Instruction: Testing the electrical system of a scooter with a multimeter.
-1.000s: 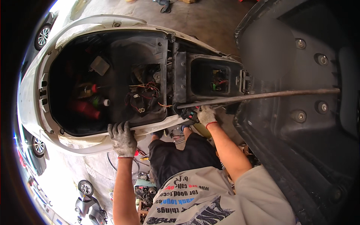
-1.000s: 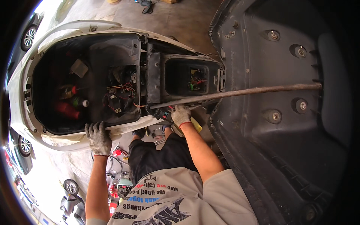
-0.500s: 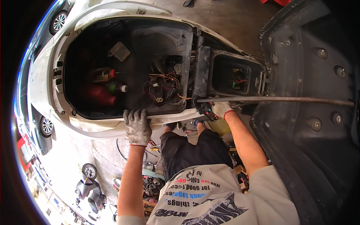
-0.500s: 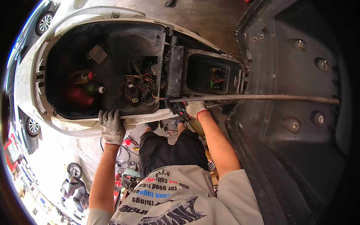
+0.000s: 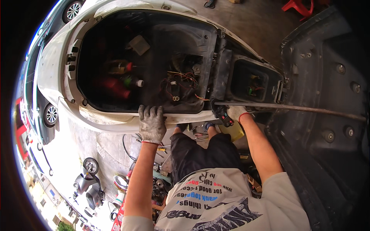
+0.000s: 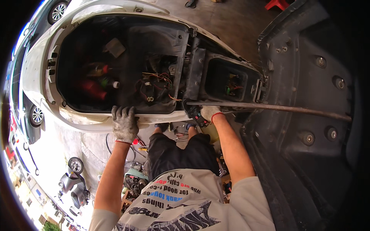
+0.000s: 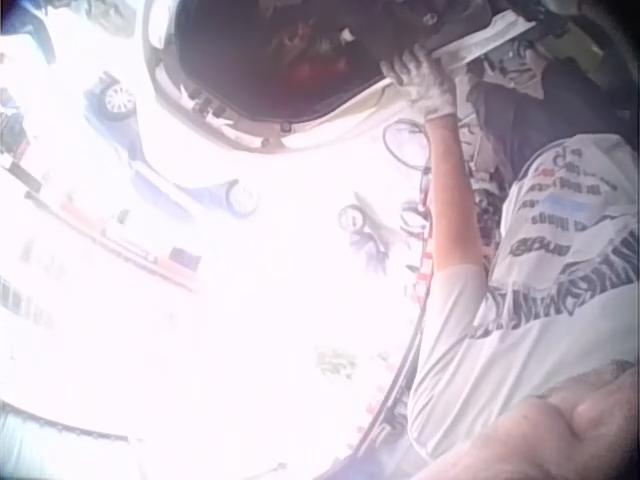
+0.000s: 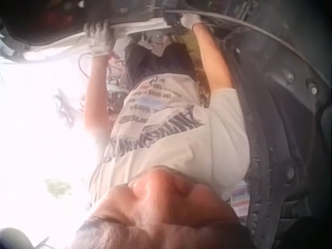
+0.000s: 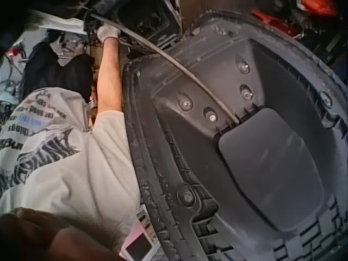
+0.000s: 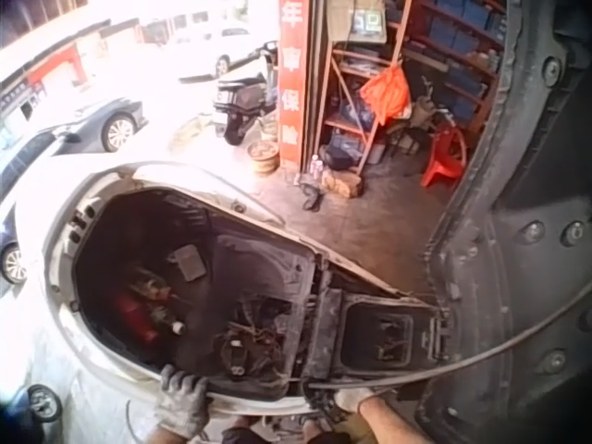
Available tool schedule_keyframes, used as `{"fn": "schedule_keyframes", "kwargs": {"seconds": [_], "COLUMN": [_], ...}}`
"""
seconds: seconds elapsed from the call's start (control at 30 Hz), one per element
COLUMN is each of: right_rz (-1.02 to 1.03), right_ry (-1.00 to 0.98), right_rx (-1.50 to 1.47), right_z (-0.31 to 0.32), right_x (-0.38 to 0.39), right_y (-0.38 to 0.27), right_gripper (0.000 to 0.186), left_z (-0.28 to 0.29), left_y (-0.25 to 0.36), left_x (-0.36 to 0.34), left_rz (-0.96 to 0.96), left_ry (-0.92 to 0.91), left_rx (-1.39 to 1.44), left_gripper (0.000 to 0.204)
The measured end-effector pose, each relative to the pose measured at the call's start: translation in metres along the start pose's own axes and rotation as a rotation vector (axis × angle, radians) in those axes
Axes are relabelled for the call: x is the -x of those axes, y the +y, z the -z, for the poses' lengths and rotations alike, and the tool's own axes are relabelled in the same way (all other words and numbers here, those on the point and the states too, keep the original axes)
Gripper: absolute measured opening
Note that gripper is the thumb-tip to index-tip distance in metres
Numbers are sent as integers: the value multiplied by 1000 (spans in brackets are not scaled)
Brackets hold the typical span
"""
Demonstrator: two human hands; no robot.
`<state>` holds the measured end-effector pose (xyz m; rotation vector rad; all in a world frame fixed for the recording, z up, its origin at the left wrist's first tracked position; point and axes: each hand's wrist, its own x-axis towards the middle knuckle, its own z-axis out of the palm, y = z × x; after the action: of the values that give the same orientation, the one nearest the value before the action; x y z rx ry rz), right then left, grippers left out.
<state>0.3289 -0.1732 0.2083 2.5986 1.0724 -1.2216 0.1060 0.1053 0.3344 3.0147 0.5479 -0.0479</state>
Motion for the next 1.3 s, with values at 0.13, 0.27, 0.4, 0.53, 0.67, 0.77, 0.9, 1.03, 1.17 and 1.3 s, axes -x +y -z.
{"fn": "schedule_keyframes", "kwargs": {"seconds": [0.13, 0.27, 0.4, 0.53, 0.67, 0.77, 0.9, 1.03, 1.17, 1.3], "right_rz": [192, 175, -1, -42, -46, -74, 15, -19, -98, -8], "right_ry": [-11, 104, 53, 36, -51, 35, 215, 286, 273, 386], "right_rx": [171, 147, 39, 26, 173, 90, 89, -35, -113, -34], "right_z": [-14, -26, -5, 5, 7, 2, -23, -21, -13, -22], "right_x": [-13, -17, -7, 2, 3, -1, -16, -19, -16, -13], "right_y": [10, 21, -4, -10, -14, -15, 8, 5, -8, -7], "right_gripper": [34, 37, 35, 36, 35, 31, 27, 23, 21, 21], "left_z": [0, 2, 1, 2, 2, 3, 3, 3, 2, 1], "left_y": [1, 4, 0, 0, 0, -1, 0, 0, -1, 0], "left_x": [-2, -6, -1, -2, -2, -1, -6, -4, -1, -2], "left_rz": [-13, -17, -14, -13, -14, -11, -19, -12, -9, -13], "left_ry": [17, 25, 21, 3, 1, -5, -4, 18, -14, 3], "left_rx": [10, 28, 24, 12, 10, 3, 15, 36, 33, 49], "left_gripper": [44, 43, 43, 42, 40, 40, 40, 43, 43, 43]}}
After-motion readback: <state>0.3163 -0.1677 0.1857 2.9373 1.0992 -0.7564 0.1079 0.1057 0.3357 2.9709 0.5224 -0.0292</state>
